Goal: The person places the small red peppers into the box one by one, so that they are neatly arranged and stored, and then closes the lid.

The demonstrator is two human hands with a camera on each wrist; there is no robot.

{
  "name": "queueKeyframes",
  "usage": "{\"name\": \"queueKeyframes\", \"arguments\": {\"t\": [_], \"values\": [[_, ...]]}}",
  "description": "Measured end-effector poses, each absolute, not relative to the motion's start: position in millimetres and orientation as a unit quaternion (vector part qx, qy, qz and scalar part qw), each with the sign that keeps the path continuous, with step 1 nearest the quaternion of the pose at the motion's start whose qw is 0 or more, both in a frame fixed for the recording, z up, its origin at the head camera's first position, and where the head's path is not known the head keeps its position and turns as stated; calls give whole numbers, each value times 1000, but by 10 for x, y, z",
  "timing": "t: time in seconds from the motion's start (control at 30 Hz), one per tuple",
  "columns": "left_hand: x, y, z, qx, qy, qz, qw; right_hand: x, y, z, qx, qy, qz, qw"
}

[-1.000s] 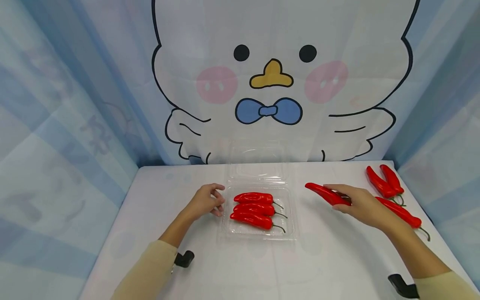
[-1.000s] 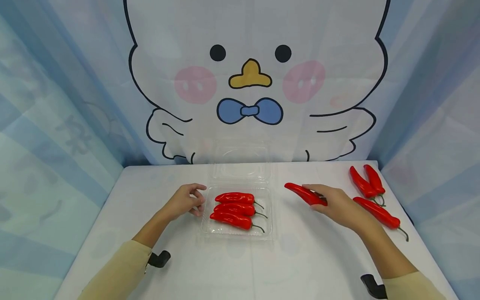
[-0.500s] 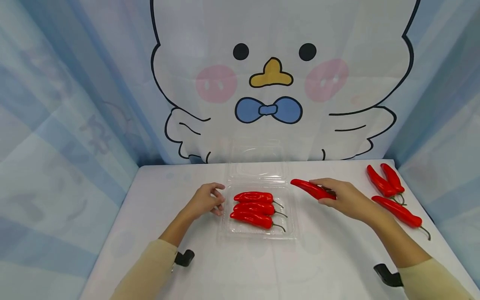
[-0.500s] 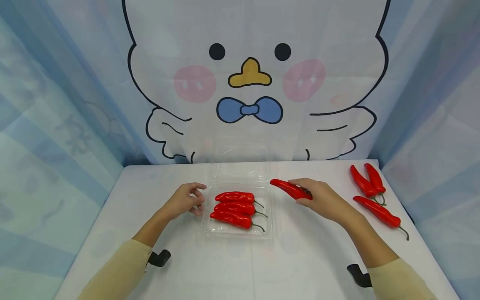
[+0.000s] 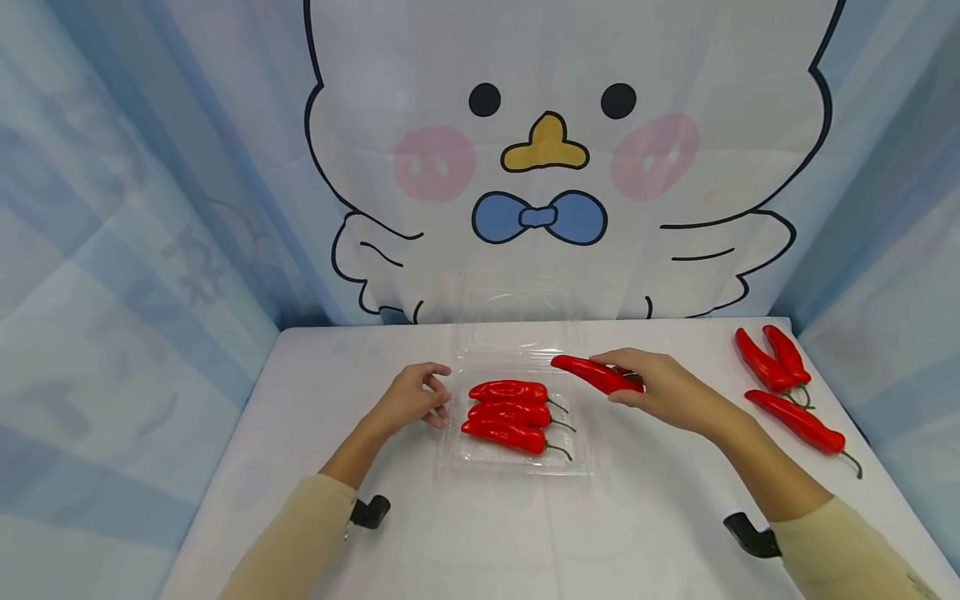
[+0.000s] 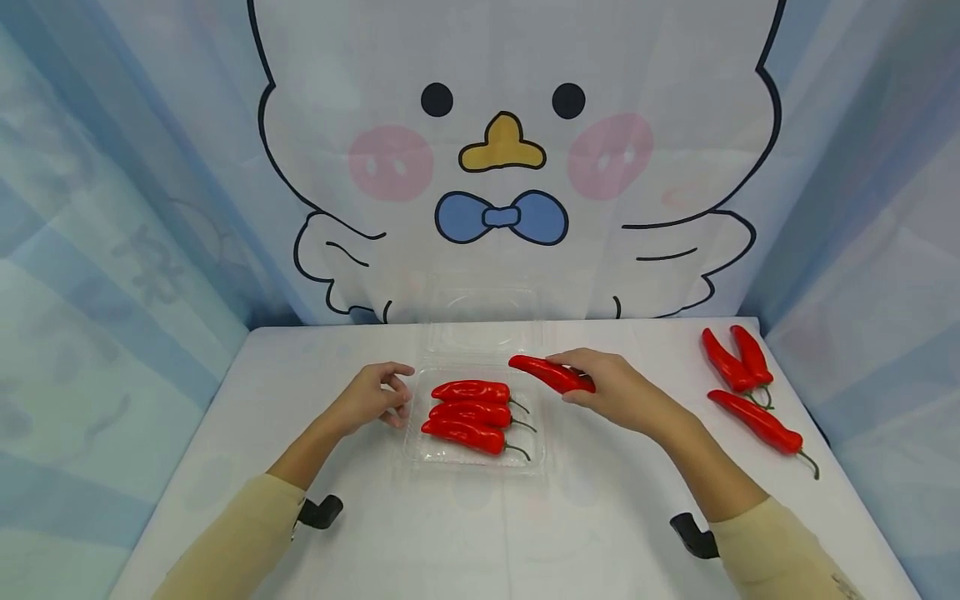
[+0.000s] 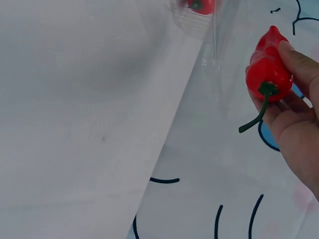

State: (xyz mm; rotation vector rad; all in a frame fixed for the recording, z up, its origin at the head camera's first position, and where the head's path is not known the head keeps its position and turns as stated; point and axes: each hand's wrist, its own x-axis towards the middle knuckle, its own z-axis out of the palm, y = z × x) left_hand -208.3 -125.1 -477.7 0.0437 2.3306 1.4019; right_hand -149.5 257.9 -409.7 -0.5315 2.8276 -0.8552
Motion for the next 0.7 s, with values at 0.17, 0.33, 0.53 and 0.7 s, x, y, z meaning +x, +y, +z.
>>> {"name": "queueKeyframes", "arguments": {"t": [0.17, 0.33, 0.53, 0.7], "values": [[-2087, -1255, -4769, 19, 838, 503, 209, -1507, 2475, -4086, -190, 933, -294, 82], [-2082, -1256, -4766, 21, 838, 504, 210, -1526, 2378, -4140, -210, 931, -285, 84], [-2072, -1247, -4753, 20, 840, 501, 209, -1539, 2245, -4234, -234, 924, -284, 103], [-2056, -1244, -4749, 22, 839, 502, 209, -1534, 2142, -4266, -245, 917, -291, 115]]}}
